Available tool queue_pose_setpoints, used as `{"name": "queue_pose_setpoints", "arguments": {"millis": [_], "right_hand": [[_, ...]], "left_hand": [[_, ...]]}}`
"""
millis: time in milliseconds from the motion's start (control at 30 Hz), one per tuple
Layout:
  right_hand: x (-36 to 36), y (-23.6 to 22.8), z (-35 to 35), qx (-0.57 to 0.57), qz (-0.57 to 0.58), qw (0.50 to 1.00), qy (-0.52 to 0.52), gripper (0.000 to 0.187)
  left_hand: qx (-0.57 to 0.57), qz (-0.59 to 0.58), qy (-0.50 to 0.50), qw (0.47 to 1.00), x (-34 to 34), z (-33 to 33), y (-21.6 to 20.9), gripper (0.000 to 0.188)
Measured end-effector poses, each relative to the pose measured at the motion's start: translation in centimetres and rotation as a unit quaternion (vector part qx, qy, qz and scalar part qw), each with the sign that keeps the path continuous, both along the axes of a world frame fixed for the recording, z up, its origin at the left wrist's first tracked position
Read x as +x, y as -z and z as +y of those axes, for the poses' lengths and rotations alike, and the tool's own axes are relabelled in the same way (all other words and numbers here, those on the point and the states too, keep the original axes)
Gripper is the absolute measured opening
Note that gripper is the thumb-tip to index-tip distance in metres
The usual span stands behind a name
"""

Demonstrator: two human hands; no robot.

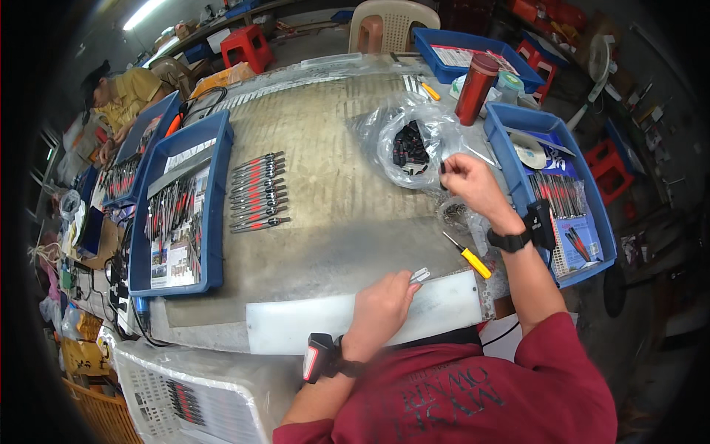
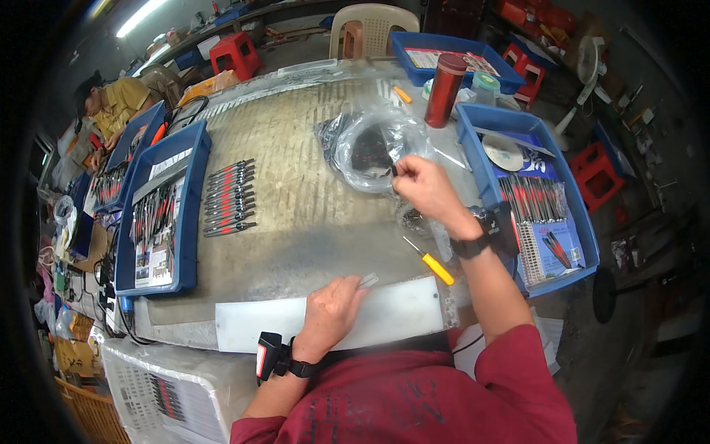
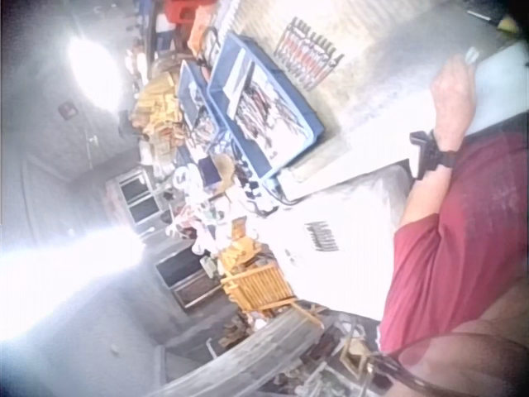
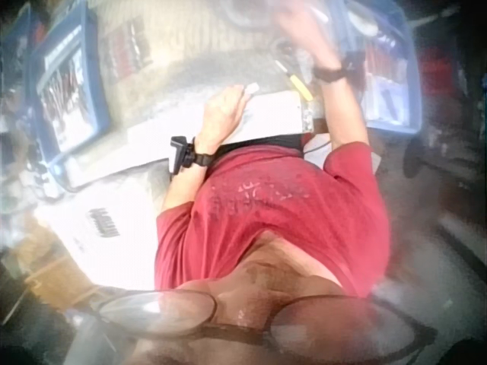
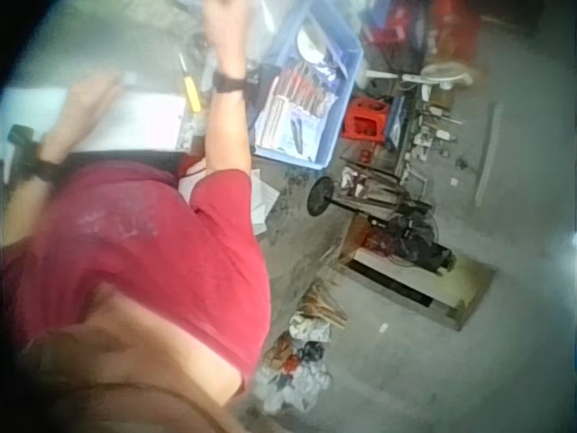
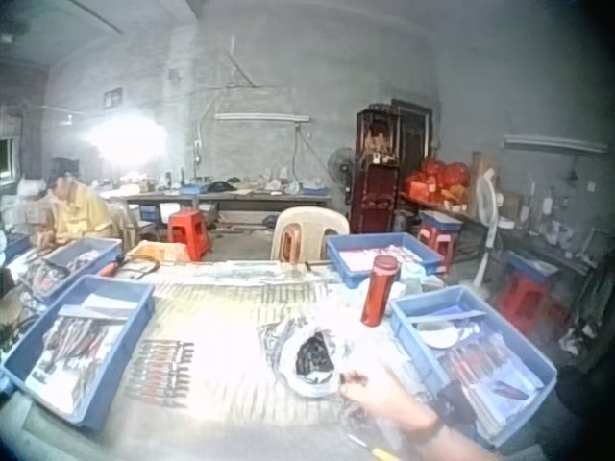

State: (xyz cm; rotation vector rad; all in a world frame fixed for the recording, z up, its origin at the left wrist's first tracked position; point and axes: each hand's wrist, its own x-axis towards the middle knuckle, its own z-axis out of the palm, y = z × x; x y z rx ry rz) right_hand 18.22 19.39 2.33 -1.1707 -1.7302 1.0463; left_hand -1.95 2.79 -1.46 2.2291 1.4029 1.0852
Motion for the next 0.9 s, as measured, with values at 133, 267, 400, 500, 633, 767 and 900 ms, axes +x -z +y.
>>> {"name": "queue_pose_setpoints", "arguments": {"millis": [133, 267, 400, 500, 633, 767, 900], "right_hand": [[0.2, -0.8, -5.0, -0.076, 0.119, 0.990, -0.004, 0.006], [0.1, -0.5, -9.2, -0.078, 0.203, 0.976, 0.023, 0.018], [0.4, 0.8, -11.8, -0.126, 0.237, 0.963, 0.009, 0.017], [0.7, 1.6, -13.5, -0.155, 0.247, 0.957, 0.003, 0.015], [0.9, 2.5, -14.7, -0.167, 0.270, 0.948, 0.006, 0.014], [1.0, 3.0, -15.5, -0.163, 0.269, 0.949, 0.011, 0.013], [1.0, 3.2, -16.0, -0.150, 0.267, 0.952, 0.018, 0.013]], "left_hand": [[0.015, -0.005, 0.010, 1.000, 0.3, -0.3, -0.4, 0.018], [0.018, 0.019, 0.015, 1.000, 0.6, -0.8, -0.7, 0.019], [0.036, -0.015, 0.022, 0.999, 0.8, -1.1, -0.8, 0.020], [0.037, -0.008, 0.027, 0.999, 0.9, -1.3, -0.9, 0.021], [0.043, 0.014, 0.033, 0.998, 1.0, -1.5, -0.8, 0.022], [0.041, 0.046, 0.025, 0.998, 0.9, -1.8, -0.8, 0.022], [0.032, 0.054, 0.025, 0.998, 0.9, -1.9, -0.8, 0.021]]}}
